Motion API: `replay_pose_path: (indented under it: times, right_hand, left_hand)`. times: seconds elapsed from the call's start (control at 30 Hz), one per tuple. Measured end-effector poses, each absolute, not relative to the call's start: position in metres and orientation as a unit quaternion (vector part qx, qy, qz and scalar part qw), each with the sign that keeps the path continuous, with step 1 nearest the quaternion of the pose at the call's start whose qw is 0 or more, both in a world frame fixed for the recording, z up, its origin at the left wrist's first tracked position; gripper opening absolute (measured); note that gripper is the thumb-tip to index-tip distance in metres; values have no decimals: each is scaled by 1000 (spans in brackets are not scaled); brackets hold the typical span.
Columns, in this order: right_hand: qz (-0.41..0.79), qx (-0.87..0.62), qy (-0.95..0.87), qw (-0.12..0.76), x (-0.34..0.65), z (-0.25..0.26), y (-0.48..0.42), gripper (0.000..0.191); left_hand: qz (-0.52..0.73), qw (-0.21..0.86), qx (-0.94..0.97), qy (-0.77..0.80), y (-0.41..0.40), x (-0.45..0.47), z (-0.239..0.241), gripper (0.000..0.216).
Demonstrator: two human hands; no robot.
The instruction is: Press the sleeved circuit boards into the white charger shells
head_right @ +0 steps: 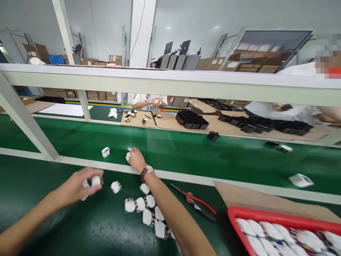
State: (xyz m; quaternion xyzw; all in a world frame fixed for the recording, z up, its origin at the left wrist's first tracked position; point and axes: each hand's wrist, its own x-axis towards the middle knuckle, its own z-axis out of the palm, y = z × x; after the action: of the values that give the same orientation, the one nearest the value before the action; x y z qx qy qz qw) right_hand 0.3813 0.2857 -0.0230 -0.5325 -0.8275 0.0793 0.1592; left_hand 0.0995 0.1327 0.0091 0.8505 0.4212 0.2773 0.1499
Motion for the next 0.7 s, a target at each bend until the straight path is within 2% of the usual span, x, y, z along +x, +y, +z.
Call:
replay_pose_path:
  times: [0.13,0.23,0.33,0.4,0.43,0.57,0.63,0.7]
  right_hand:
    - [109,-455,-866,179,391,-9,222,38]
    - [145,-363,-905,170,405,-3,149,39]
    - [164,-274,-934,160,420,-10,84,27]
    - [131,-274,-939,163,435,-22,53,31]
    - [104,-294,-936,165,445,-29,43,41]
    - [2,-449,-875,179,490,-59,27,115]
    - [-10,-495,-850,180,503,-71,31,128]
    - [-5,-504,-846,173,505,-80,42,123]
  left_hand:
    - [196,153,906,343,85,138,-19,46]
    - [231,164,883,375,90,149,-48,48]
    - [253,191,841,439,104,149,-63,77]
    - [223,217,829,465,108,145,-66,105]
    - [204,231,828,469,108,143,-67,117]
    - [162,264,837,451,97,142,-72,141]
    - [162,254,848,436,94,152,-77,149]
    - [170,241,857,422,94,169,-81,154]
